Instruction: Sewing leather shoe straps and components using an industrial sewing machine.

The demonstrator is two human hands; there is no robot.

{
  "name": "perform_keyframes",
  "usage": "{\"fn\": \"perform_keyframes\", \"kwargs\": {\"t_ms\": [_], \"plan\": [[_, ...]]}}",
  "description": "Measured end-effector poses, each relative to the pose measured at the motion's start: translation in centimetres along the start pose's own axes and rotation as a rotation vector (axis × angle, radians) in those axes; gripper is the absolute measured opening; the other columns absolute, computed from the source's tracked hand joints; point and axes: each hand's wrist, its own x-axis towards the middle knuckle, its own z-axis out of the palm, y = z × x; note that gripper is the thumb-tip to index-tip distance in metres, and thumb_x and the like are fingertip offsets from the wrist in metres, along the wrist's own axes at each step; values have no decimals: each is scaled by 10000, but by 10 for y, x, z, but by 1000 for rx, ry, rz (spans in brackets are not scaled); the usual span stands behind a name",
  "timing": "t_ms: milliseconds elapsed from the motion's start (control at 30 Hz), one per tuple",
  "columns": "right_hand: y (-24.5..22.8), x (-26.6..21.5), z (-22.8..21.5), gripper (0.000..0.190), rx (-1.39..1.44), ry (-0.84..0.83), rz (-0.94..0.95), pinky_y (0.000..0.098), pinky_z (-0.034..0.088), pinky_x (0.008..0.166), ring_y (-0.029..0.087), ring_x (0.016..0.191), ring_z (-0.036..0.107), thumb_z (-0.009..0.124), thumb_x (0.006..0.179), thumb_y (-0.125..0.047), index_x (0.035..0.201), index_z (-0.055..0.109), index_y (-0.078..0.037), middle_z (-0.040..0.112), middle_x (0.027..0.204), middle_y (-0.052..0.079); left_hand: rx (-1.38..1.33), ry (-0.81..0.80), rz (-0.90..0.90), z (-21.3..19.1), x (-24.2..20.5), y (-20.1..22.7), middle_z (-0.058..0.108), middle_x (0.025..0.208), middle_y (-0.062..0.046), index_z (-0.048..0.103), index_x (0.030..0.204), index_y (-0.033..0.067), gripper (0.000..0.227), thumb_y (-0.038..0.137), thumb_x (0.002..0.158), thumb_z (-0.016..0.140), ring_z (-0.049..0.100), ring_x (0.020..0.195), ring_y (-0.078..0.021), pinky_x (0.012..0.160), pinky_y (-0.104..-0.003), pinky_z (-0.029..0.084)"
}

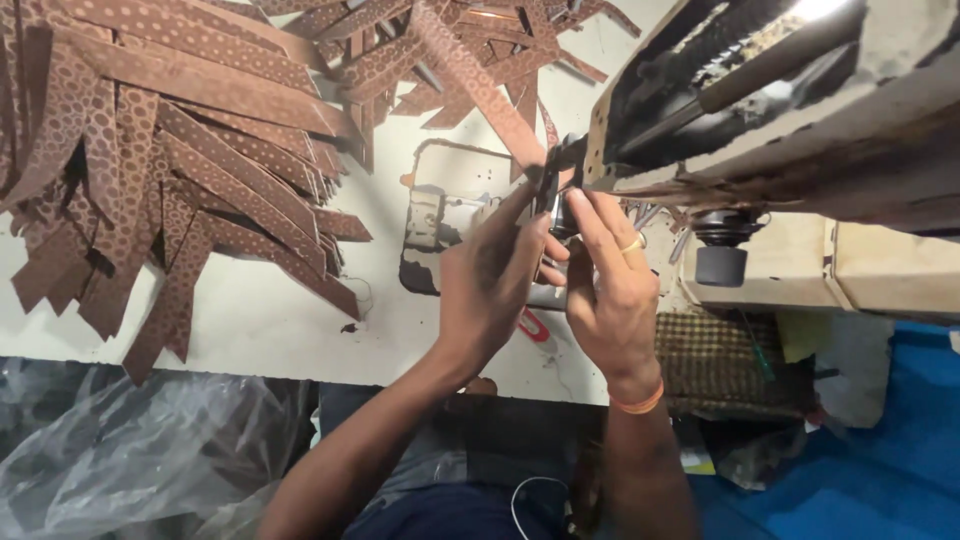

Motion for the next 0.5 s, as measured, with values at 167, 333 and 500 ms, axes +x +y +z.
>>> {"fn": "perform_keyframes", "kwargs": {"t_ms": [167, 333, 500], "plan": [[0, -9, -21, 473, 3, 63, -8, 368, 595, 950, 322, 1226, 683, 642, 953, 132, 1397, 609, -28, 600, 1452, 199, 128, 9, -39, -2, 5, 9, 740, 820, -77, 495, 1521, 19, 499, 164, 1048, 559, 694, 698, -79, 648, -235, 558], [21, -37, -86, 310, 136, 370, 129, 265, 601, 765, 164, 937, 741, 617, 1049, 33, 1353, 610, -24, 657, 1371, 141, 125, -14, -56, 0, 5, 13, 717, 809, -69, 502, 1523, 30, 497, 171, 1049, 547, 688, 680, -85, 646, -242, 571], [-1, -20, -135, 292, 26, 393, 94, 284, 606, 781, 176, 939, 744, 632, 1037, 38, 1320, 617, -33, 664, 1337, 126, 159, -11, -44, -1, 5, 9, 704, 791, -64, 518, 1506, 31, 486, 184, 1046, 554, 681, 683, -81, 635, -247, 577]]}}
